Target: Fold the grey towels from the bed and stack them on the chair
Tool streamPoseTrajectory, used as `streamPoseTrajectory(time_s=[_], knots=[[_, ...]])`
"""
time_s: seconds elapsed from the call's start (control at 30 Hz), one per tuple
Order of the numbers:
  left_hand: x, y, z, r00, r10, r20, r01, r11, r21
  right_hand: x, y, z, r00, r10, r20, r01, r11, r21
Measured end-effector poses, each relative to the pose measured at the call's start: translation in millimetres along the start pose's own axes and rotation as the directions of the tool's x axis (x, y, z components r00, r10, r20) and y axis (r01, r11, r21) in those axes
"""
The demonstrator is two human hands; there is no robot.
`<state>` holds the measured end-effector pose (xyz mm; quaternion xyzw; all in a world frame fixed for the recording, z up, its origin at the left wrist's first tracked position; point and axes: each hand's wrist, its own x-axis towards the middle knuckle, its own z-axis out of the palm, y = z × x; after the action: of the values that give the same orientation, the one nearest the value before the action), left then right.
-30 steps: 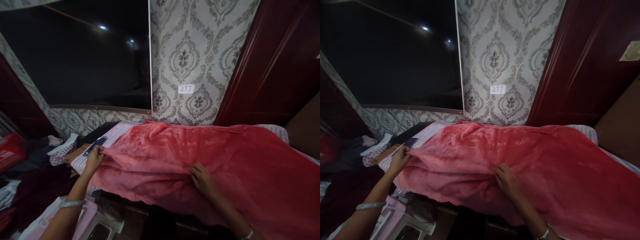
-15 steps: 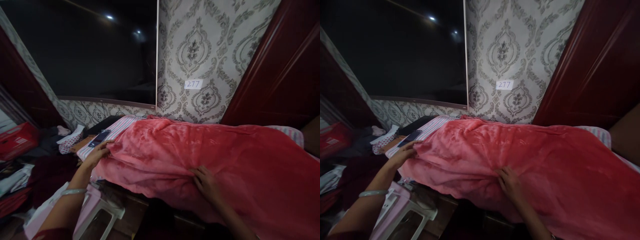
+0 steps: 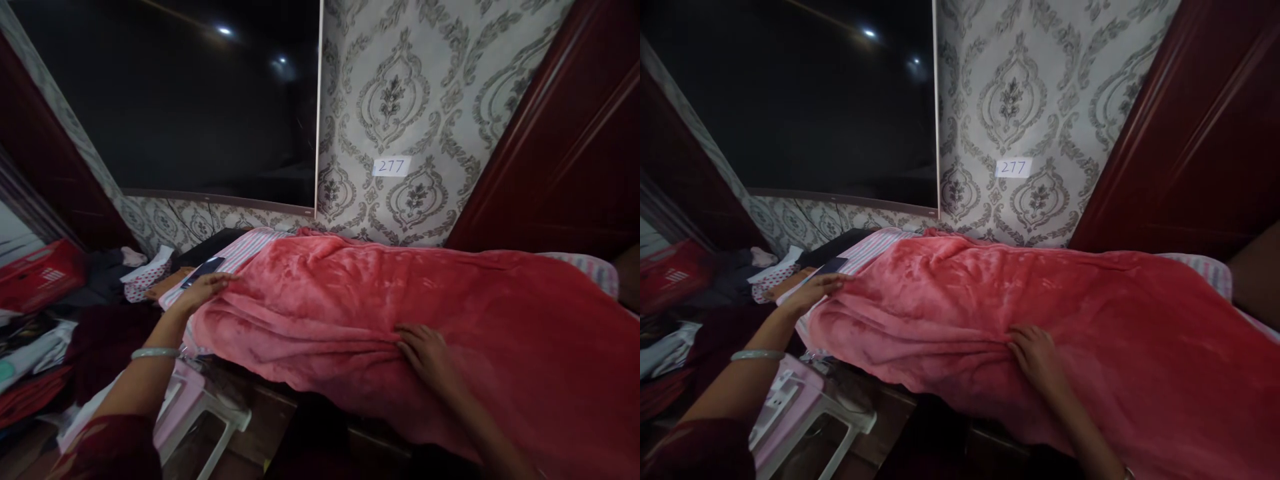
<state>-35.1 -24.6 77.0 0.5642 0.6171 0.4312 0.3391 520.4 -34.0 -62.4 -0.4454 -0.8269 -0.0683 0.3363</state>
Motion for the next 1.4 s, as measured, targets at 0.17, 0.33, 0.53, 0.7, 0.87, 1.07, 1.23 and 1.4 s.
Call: streamPoseTrajectory(time_s=[0.17, 0.33, 0.53, 0.7, 0.87, 1.07, 1.23, 1.4], knots=[[8, 6, -5.9, 0.916, 0.092, -0.390, -0.195, 0.952, -0.235, 15, -4, -10, 0.987, 0.058, -0.149, -0.052, 0.998, 0.043], [-2, 28, -10.5, 0.866, 0.157, -0.475, -0.288, 0.933, -0.217, 28, -10, -42, 0.943, 0.021, -0.332, -0.026, 1.000, -0.011], [-19, 33, -11.4, 0.886, 0.370, -0.280, -0.321, 0.924, 0.205, 11, 7, -49, 0.978, 0.050, -0.205, -0.058, 0.998, -0.037], [-17, 33, -8.4, 0.833, 0.499, -0.240, -0.319, 0.787, 0.529, 7, 6, -46, 0.977, 0.068, -0.203, -0.068, 0.998, 0.007], [-14, 56, -14.1, 0.788, 0.536, -0.301, -0.189, 0.677, 0.711, 22, -1, -60, 0.976, 0.035, -0.215, -0.031, 0.999, 0.023], [-25, 111, -16.7, 0.704, 0.564, -0.431, -0.354, 0.806, 0.475, 51, -3, -111, 0.916, 0.113, -0.384, -0.135, 0.990, -0.030], [-24, 155, 2.4, 0.720, 0.403, -0.566, -0.476, 0.879, 0.021, 80, -4, -163, 0.832, 0.159, -0.531, -0.208, 0.978, -0.033], [-25, 202, 8.0, 0.380, 0.574, -0.725, -0.526, 0.779, 0.342, 100, -16, -199, 0.782, 0.190, -0.593, -0.245, 0.969, -0.012]])
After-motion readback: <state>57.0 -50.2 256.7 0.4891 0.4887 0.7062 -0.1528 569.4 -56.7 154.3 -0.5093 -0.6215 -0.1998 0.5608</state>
